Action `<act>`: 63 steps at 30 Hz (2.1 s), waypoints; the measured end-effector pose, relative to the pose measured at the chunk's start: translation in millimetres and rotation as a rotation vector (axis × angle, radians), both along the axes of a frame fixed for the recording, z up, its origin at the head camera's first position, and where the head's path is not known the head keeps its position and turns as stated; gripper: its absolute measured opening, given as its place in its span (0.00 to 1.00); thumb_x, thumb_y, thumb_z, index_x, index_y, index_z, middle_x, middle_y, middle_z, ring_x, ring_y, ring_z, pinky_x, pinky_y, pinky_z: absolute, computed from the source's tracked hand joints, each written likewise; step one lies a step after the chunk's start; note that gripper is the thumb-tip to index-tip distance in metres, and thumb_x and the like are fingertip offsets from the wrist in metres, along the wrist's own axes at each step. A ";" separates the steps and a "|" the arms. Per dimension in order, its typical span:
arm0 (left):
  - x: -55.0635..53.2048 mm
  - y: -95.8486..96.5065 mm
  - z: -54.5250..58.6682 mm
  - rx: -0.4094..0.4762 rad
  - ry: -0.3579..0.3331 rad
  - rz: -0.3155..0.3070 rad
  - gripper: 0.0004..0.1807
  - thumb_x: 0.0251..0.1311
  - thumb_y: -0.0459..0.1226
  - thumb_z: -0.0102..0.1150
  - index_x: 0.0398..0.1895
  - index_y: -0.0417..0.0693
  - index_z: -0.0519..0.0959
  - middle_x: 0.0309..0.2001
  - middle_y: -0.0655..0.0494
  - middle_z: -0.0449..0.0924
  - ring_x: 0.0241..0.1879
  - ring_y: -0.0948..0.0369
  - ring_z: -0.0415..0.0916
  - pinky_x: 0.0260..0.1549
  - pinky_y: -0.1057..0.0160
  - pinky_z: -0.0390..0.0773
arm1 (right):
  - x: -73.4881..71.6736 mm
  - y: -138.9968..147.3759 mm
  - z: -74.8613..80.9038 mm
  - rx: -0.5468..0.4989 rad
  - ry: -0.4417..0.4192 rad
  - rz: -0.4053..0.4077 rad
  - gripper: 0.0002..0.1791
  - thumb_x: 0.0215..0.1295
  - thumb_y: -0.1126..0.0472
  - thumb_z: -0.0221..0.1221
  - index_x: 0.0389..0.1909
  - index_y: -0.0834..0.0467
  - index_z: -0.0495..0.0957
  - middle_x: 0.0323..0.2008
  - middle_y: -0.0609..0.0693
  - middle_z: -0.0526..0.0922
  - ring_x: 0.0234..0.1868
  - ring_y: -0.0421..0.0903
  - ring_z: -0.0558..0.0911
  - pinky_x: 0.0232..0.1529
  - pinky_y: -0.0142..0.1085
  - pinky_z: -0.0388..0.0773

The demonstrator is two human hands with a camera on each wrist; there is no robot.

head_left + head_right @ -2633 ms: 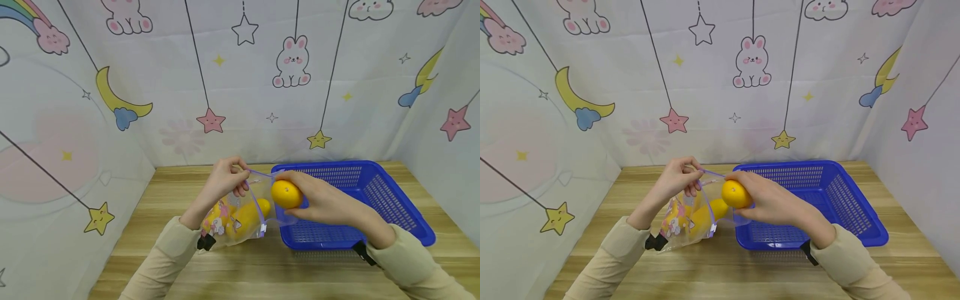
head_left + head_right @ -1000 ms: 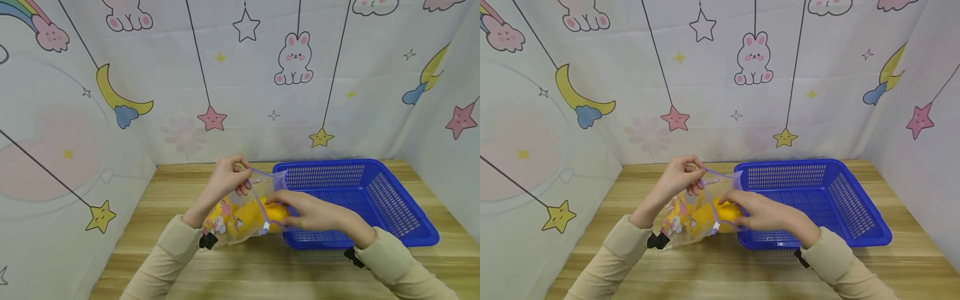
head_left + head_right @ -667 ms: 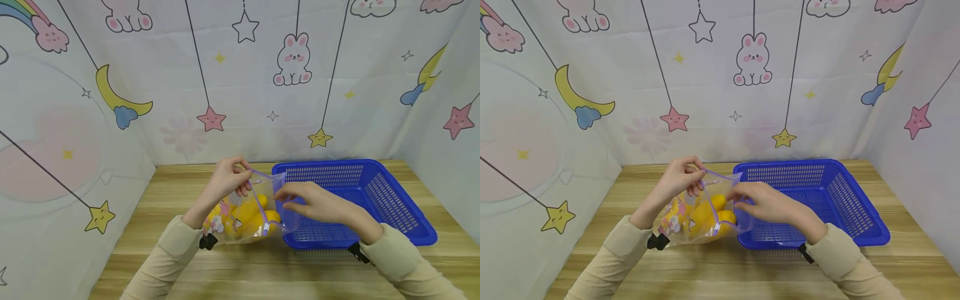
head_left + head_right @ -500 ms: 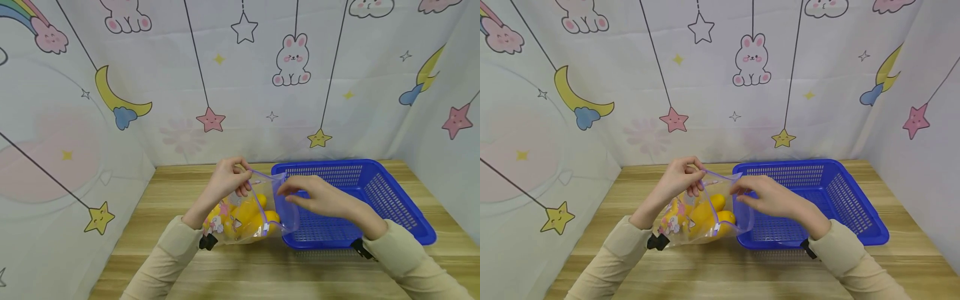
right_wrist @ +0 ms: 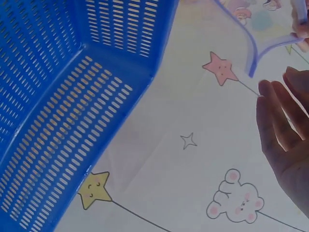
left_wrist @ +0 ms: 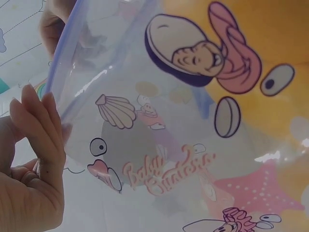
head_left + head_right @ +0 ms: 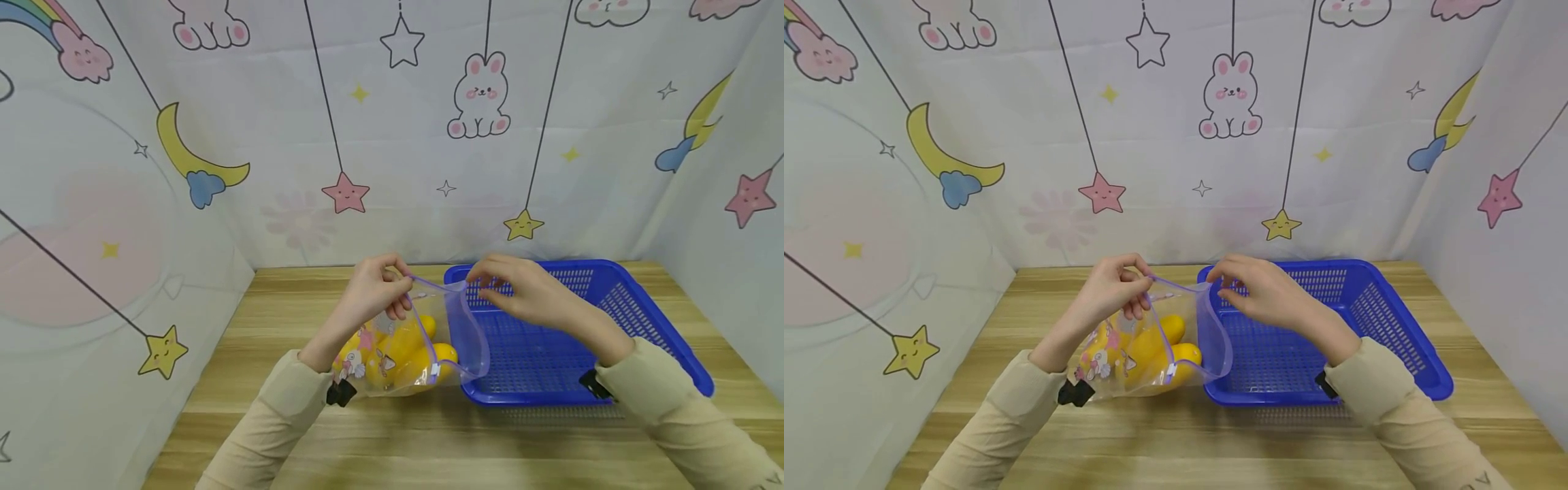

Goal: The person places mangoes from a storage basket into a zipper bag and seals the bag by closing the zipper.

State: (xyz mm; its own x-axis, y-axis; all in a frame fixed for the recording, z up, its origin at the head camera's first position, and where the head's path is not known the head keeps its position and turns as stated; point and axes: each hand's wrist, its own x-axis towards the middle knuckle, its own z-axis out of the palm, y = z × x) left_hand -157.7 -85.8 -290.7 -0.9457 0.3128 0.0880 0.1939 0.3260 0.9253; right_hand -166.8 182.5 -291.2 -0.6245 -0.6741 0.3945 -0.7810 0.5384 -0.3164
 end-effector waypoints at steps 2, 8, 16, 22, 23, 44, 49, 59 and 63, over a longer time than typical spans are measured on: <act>-0.2 0.4 0.4 -0.004 -0.002 0.002 0.07 0.61 0.29 0.55 0.40 0.32 0.76 0.16 0.50 0.80 0.11 0.59 0.76 0.14 0.62 0.80 | -2.8 -0.6 -1.4 0.007 -0.003 -0.001 0.16 0.59 0.69 0.63 0.48 0.56 0.79 0.43 0.47 0.83 0.39 0.40 0.81 0.38 0.35 0.82; 1.6 0.1 3.0 -0.008 0.001 0.002 0.07 0.62 0.29 0.55 0.41 0.32 0.76 0.16 0.50 0.81 0.11 0.59 0.76 0.13 0.62 0.80 | -9.1 -7.5 -6.8 0.057 -0.053 -0.002 0.19 0.61 0.69 0.61 0.54 0.55 0.77 0.48 0.50 0.82 0.40 0.41 0.80 0.38 0.36 0.82; 1.5 1.0 2.8 -0.009 -0.001 -0.017 0.07 0.62 0.30 0.55 0.41 0.33 0.76 0.18 0.46 0.81 0.11 0.59 0.76 0.14 0.61 0.80 | -14.6 -12.6 -17.9 0.070 -0.065 -0.001 0.19 0.62 0.70 0.59 0.54 0.55 0.77 0.46 0.48 0.81 0.37 0.39 0.80 0.35 0.33 0.82; 0.9 1.5 2.5 -0.014 -0.004 -0.019 0.05 0.62 0.30 0.56 0.38 0.37 0.76 0.18 0.46 0.81 0.11 0.60 0.76 0.14 0.61 0.81 | -18.3 -13.8 -24.7 0.059 -0.034 0.007 0.17 0.62 0.71 0.59 0.51 0.54 0.79 0.45 0.47 0.82 0.36 0.38 0.80 0.35 0.34 0.82; 0.5 1.6 2.3 -0.015 -0.003 -0.020 0.05 0.62 0.30 0.56 0.39 0.37 0.76 0.18 0.46 0.81 0.11 0.60 0.76 0.14 0.61 0.81 | -19.0 -14.2 -25.5 0.054 -0.022 0.006 0.17 0.62 0.71 0.59 0.51 0.55 0.79 0.45 0.47 0.82 0.37 0.39 0.80 0.37 0.35 0.82; 6.4 0.4 -2.0 -0.012 -0.005 -0.041 0.06 0.63 0.33 0.58 0.40 0.38 0.76 0.18 0.47 0.81 0.14 0.51 0.78 0.16 0.58 0.82 | -18.7 -18.9 -29.0 -0.016 -0.017 -0.027 0.11 0.59 0.72 0.62 0.39 0.56 0.84 0.40 0.47 0.85 0.43 0.45 0.83 0.46 0.40 0.83; 9.6 -0.1 -3.1 -0.017 -0.008 -0.050 0.06 0.63 0.34 0.59 0.40 0.40 0.77 0.19 0.46 0.81 0.14 0.52 0.79 0.17 0.56 0.82 | -20.6 -18.2 -29.4 -0.035 -0.018 -0.014 0.10 0.57 0.72 0.63 0.37 0.56 0.84 0.39 0.47 0.86 0.42 0.45 0.84 0.45 0.38 0.83; 15.3 -0.9 -8.6 -0.020 0.004 -0.083 0.08 0.61 0.37 0.61 0.41 0.43 0.78 0.19 0.45 0.81 0.14 0.51 0.78 0.19 0.47 0.82 | -24.7 -16.3 -29.6 -0.067 0.003 -0.009 0.10 0.56 0.72 0.64 0.35 0.55 0.85 0.37 0.47 0.87 0.41 0.45 0.85 0.44 0.39 0.84; 17.1 0.5 -10.6 -0.025 0.006 -0.094 0.10 0.61 0.38 0.61 0.43 0.43 0.78 0.19 0.46 0.81 0.12 0.57 0.77 0.19 0.47 0.82 | -25.2 -15.4 -28.4 -0.074 -0.002 -0.015 0.10 0.56 0.72 0.64 0.35 0.56 0.85 0.37 0.48 0.87 0.42 0.46 0.85 0.44 0.40 0.84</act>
